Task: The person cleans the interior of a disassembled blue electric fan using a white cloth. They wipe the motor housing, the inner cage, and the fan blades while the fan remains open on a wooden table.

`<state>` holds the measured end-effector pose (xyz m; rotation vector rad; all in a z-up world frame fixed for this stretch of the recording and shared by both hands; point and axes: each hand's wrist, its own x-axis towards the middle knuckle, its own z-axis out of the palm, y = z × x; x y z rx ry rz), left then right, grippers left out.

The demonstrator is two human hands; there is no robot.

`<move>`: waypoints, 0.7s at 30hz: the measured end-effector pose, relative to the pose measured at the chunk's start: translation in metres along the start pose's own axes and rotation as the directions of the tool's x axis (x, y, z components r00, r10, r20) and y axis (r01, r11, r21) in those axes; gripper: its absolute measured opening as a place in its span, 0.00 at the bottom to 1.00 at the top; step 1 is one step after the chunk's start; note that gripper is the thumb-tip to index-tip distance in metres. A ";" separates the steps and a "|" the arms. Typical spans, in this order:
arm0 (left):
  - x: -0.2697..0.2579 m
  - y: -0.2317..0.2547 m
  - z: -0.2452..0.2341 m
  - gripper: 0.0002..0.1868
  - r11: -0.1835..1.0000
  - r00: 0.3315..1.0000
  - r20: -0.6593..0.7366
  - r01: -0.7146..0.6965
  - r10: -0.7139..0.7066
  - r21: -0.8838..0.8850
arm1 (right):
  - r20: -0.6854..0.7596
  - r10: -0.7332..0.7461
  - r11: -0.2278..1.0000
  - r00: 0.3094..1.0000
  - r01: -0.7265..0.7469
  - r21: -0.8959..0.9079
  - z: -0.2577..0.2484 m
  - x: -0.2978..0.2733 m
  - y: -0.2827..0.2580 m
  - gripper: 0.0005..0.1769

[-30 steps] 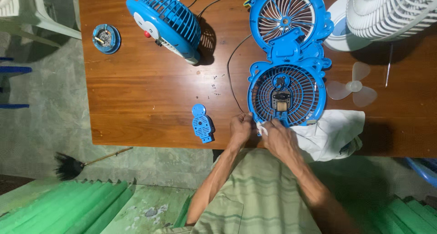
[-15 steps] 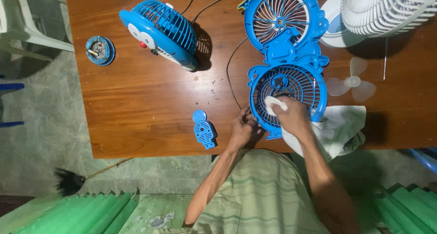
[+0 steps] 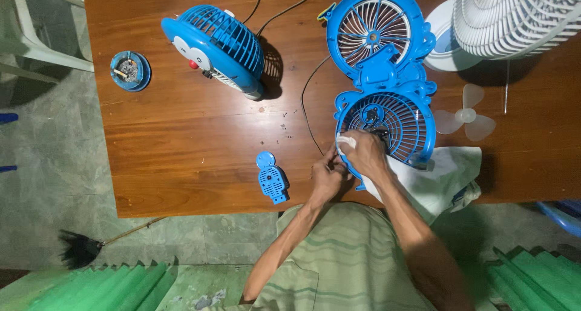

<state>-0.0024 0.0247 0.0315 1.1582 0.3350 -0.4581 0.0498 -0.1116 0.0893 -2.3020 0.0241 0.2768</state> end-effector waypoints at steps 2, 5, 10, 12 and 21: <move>0.001 0.003 0.000 0.34 1.000 1.000 -0.017 -0.013 0.014 0.019 | -0.104 -0.086 0.996 0.991 0.085 -0.010 0.006 0.002 -0.003 0.13; -0.002 0.008 -0.005 0.35 0.999 0.999 -0.019 0.036 -0.036 0.003 | 0.221 0.080 0.996 0.972 -0.072 -0.044 0.000 -0.010 0.004 0.13; -0.005 0.008 -0.001 0.28 0.996 0.997 -0.020 0.071 -0.072 -0.055 | 0.345 0.118 0.977 0.931 -0.170 0.126 -0.035 -0.021 0.041 0.18; -0.004 0.010 -0.002 0.26 0.997 0.997 -0.025 0.070 -0.071 -0.045 | 0.278 0.211 0.950 0.937 -0.264 0.169 -0.048 -0.025 0.054 0.20; -0.003 0.020 0.010 0.22 0.984 0.985 -0.012 0.170 -0.170 0.051 | -0.033 0.129 0.985 0.991 -0.124 0.122 0.007 -0.009 0.046 0.19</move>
